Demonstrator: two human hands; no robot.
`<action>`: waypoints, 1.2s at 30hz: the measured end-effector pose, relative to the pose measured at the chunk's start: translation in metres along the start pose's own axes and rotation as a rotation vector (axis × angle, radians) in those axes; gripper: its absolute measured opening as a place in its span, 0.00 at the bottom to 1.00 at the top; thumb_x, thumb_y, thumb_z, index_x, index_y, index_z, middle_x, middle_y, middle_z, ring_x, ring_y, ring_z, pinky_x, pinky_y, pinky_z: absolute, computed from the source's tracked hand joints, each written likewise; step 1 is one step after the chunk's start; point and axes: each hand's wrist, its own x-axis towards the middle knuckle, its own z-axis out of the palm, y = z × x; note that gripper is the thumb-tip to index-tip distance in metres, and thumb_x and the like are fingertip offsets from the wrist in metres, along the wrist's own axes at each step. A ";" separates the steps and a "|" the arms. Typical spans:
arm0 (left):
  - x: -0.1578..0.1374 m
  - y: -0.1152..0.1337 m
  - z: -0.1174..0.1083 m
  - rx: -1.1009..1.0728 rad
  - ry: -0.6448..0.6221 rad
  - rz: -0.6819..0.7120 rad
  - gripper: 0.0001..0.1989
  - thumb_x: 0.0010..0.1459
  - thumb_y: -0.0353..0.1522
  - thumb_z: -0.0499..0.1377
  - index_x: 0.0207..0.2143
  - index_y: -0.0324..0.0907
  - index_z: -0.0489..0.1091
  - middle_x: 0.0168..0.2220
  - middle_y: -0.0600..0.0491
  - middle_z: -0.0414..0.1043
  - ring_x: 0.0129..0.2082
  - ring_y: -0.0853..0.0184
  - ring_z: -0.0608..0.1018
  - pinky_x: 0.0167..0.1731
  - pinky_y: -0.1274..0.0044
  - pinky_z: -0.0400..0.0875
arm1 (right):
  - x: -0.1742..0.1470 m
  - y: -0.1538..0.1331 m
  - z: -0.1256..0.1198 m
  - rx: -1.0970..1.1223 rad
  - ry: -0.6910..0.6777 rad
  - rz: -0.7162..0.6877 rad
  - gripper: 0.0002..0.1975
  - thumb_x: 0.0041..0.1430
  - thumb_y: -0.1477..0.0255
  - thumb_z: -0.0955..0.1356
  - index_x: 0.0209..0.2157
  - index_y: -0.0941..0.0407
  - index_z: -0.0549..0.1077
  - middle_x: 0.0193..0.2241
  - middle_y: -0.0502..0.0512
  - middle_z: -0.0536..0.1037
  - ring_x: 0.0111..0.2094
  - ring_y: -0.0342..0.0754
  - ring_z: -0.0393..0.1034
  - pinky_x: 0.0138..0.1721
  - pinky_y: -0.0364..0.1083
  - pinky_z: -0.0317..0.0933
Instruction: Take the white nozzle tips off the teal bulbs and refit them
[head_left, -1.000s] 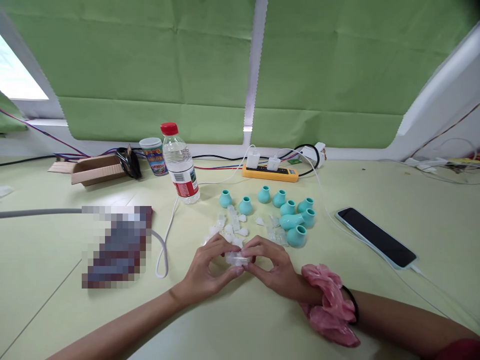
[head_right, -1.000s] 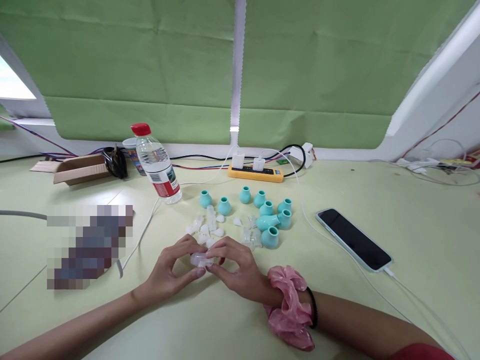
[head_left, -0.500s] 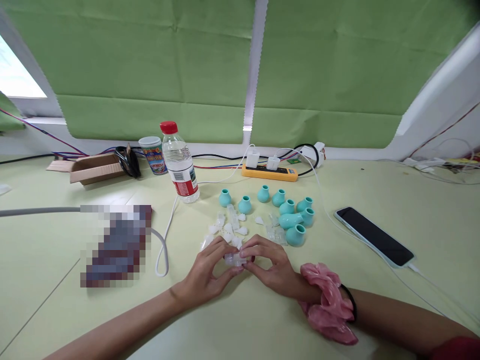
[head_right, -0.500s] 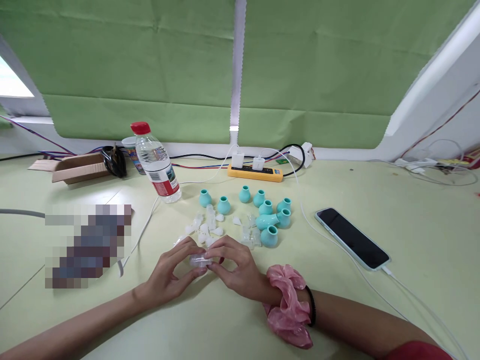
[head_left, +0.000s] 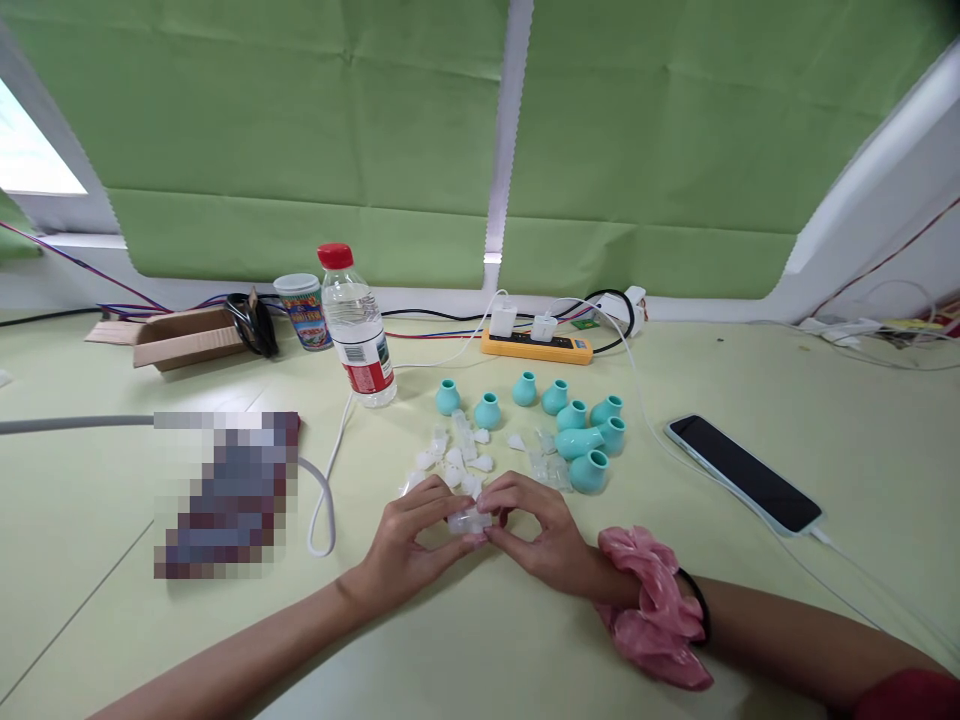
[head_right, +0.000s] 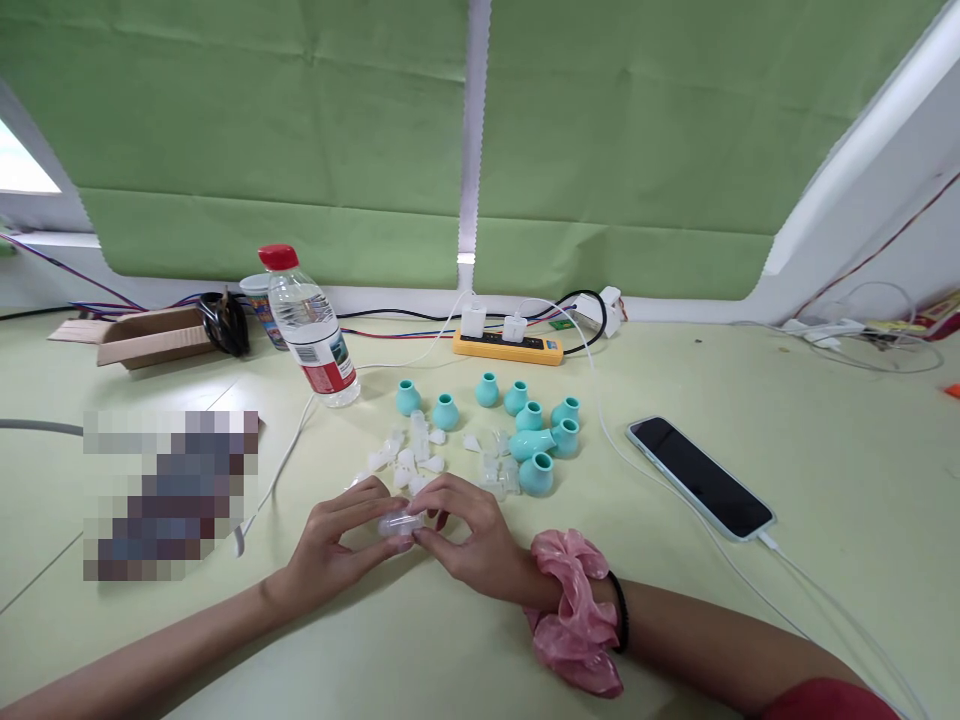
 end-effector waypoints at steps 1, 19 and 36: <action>0.000 0.000 0.000 -0.001 0.007 -0.001 0.13 0.46 0.27 0.61 0.38 0.38 0.68 0.27 0.50 0.70 0.27 0.69 0.69 0.26 0.76 0.67 | 0.000 0.000 0.000 0.002 -0.003 0.011 0.10 0.49 0.81 0.66 0.34 0.56 0.69 0.31 0.53 0.69 0.30 0.42 0.64 0.28 0.40 0.63; 0.001 0.003 -0.003 -0.036 -0.096 -0.200 0.12 0.51 0.29 0.56 0.40 0.40 0.67 0.33 0.49 0.71 0.33 0.66 0.73 0.33 0.74 0.69 | 0.001 0.000 0.000 0.012 0.013 0.077 0.11 0.49 0.81 0.65 0.35 0.55 0.68 0.32 0.53 0.69 0.30 0.42 0.64 0.26 0.40 0.63; 0.001 0.005 -0.007 -0.092 -0.152 -0.215 0.13 0.52 0.28 0.54 0.43 0.41 0.65 0.34 0.49 0.69 0.34 0.66 0.71 0.33 0.74 0.67 | -0.001 0.001 0.001 -0.004 0.009 0.106 0.09 0.51 0.76 0.65 0.37 0.54 0.68 0.31 0.52 0.69 0.29 0.41 0.63 0.27 0.41 0.63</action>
